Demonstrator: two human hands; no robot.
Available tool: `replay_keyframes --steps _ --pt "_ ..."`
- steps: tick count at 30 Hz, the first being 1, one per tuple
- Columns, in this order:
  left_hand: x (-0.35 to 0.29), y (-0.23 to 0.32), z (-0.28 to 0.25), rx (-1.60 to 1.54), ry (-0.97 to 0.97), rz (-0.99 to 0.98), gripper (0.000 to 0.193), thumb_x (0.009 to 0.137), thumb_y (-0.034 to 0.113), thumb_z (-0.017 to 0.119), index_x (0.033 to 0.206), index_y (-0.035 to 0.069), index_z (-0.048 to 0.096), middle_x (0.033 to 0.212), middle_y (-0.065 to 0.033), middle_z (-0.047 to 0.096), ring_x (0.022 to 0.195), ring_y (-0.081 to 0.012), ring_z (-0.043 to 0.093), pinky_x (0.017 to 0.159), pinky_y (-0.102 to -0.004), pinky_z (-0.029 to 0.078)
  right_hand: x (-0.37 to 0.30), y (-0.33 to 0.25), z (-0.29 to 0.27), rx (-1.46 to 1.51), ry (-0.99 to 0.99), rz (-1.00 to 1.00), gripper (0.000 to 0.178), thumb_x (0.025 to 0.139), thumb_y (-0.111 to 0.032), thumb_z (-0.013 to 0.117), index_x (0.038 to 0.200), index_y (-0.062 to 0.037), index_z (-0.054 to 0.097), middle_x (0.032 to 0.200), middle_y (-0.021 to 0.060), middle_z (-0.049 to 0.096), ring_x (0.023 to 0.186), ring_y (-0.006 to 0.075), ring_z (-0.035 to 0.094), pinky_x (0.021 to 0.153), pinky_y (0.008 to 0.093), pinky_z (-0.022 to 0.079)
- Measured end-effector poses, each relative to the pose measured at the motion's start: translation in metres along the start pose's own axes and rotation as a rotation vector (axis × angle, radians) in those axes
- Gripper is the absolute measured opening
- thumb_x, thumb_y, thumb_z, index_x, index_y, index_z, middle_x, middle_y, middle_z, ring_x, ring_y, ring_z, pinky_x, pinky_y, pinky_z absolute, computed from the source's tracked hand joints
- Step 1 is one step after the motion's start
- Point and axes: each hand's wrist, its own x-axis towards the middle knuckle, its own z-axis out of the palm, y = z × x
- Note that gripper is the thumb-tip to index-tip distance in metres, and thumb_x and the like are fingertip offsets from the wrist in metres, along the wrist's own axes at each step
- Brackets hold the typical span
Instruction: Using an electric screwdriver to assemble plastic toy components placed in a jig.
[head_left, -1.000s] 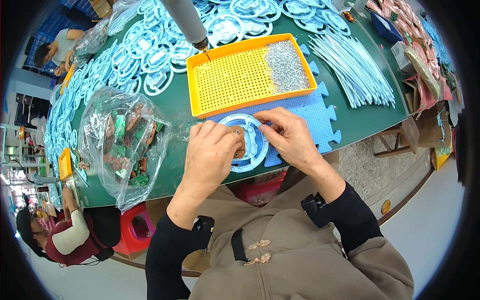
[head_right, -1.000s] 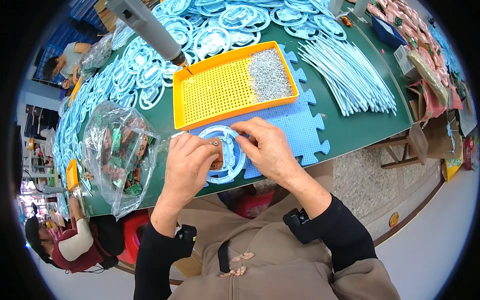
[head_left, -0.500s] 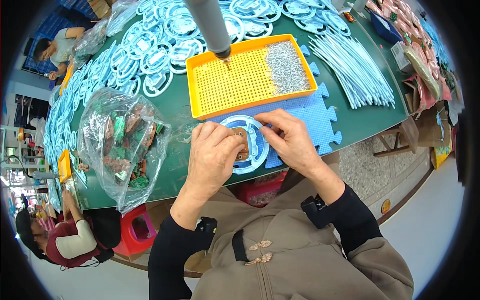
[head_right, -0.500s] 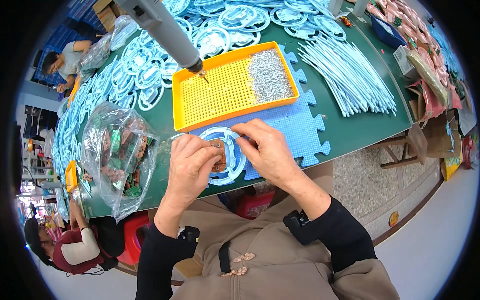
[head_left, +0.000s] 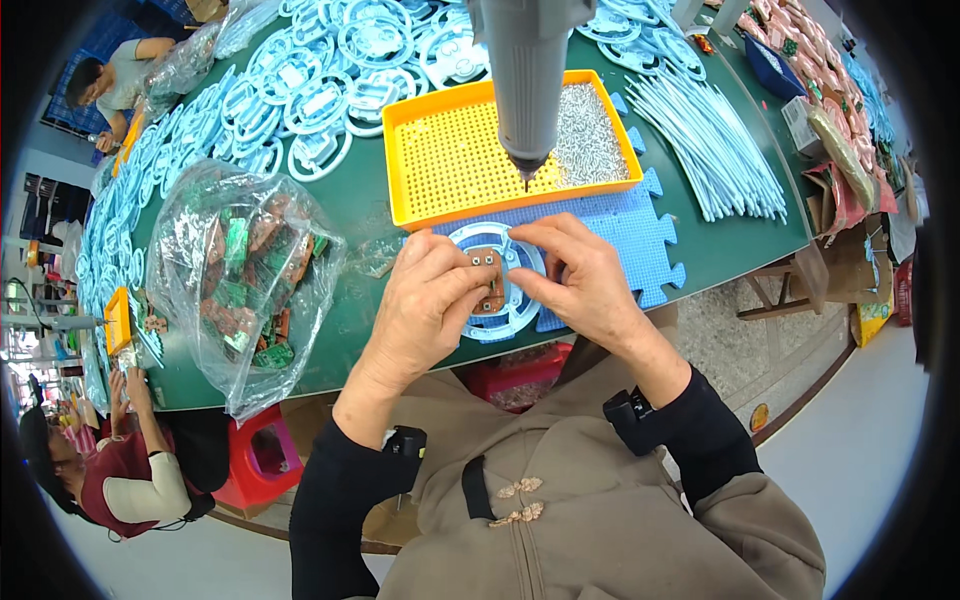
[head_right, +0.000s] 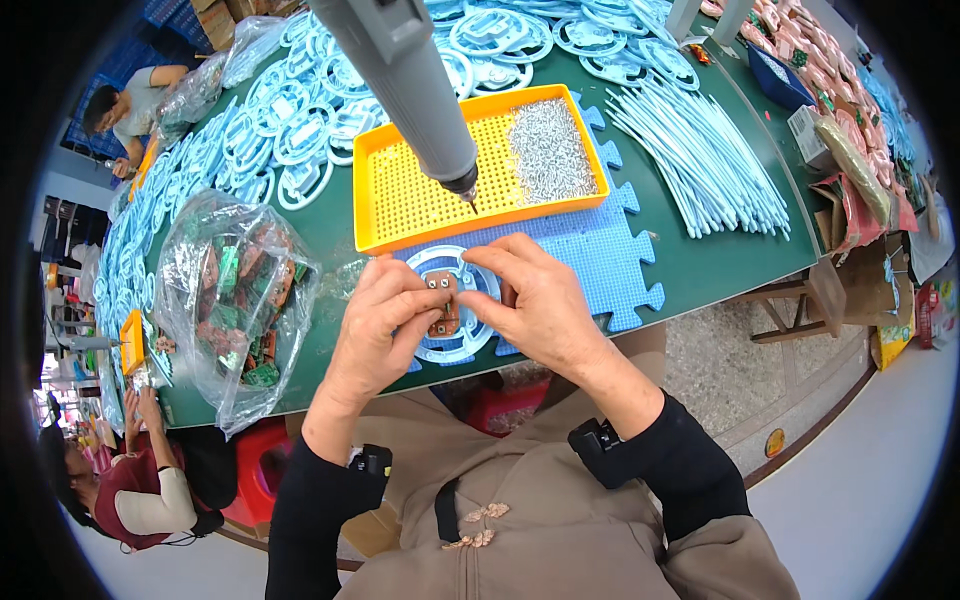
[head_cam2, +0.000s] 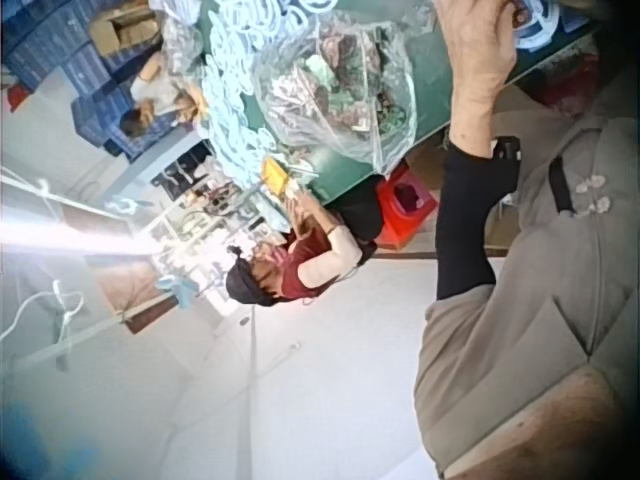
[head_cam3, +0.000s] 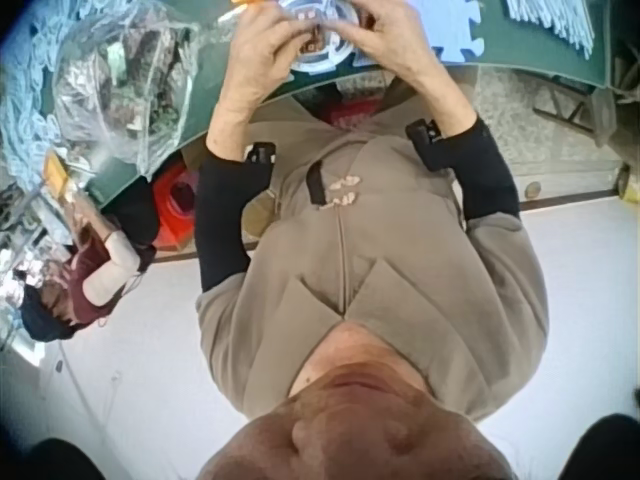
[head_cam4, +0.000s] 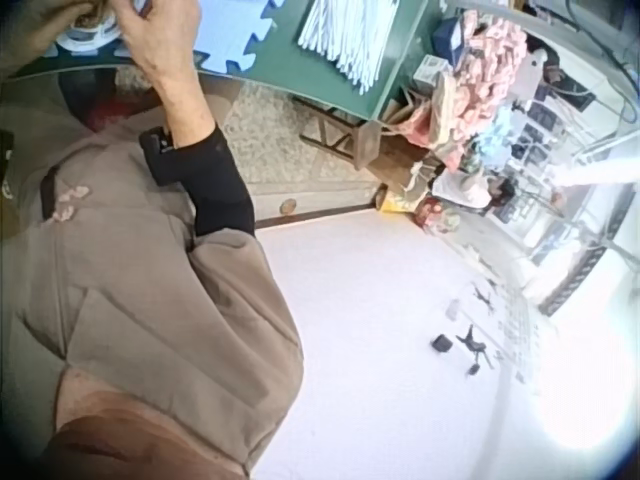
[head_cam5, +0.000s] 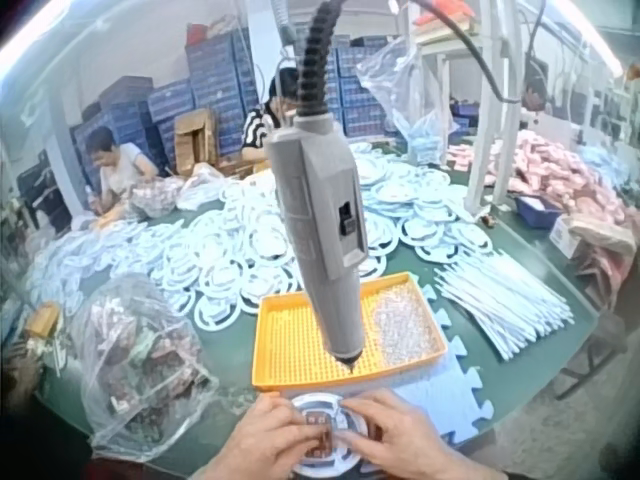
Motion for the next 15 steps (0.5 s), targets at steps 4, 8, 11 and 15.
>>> replay_keyframes --steps 4,8,11,15 --pt "0.0 0.001 -0.009 0.075 -0.036 0.012 0.029 0.07 -0.002 0.071 0.098 0.007 0.069 0.101 -0.0101 0.056 0.1 -0.0307 0.052 0.086 -0.0404 0.045 -0.001 -0.002 0.009 -0.319 0.006 -0.216 0.046 0.073 -0.018 0.08 0.116 -0.0101 0.065 0.118 0.01 0.057 0.085 0.0248 0.065 0.072 0.034 0.053" --pt "0.001 0.007 -0.009 0.016 -0.041 -0.08 0.03 0.073 0.002 0.069 0.103 0.006 0.066 0.106 -0.0086 0.057 0.113 -0.0325 0.049 0.097 -0.0461 0.042 -0.002 -0.01 0.007 -0.387 -0.013 -0.176 0.043 0.072 -0.027 0.08 0.111 -0.0174 0.065 0.119 0.0125 0.056 0.094 0.0339 0.064 0.076 0.0409 0.054" --pt "-0.003 0.011 -0.007 0.21 -0.058 0.109 0.034 0.072 0.005 0.071 0.105 0.007 0.065 0.11 -0.0088 0.059 0.118 -0.0341 0.049 0.103 -0.0509 0.038 -0.005 -0.008 0.006 -0.352 -0.069 -0.13 0.041 0.076 -0.029 0.076 0.114 -0.0184 0.064 0.123 0.014 0.053 0.104 0.0352 0.06 0.083 0.0422 0.052" --pt "-0.015 0.025 -0.015 0.177 -0.206 -0.016 0.041 0.07 0.015 0.078 0.108 0.007 0.066 0.114 -0.0102 0.061 0.117 -0.0363 0.054 0.105 -0.0551 0.036 -0.004 -0.006 0.008 -0.335 -0.129 -0.096 0.045 0.077 -0.026 0.076 0.119 -0.0194 0.062 0.123 0.0146 0.053 0.105 0.0341 0.061 0.081 0.0406 0.053"
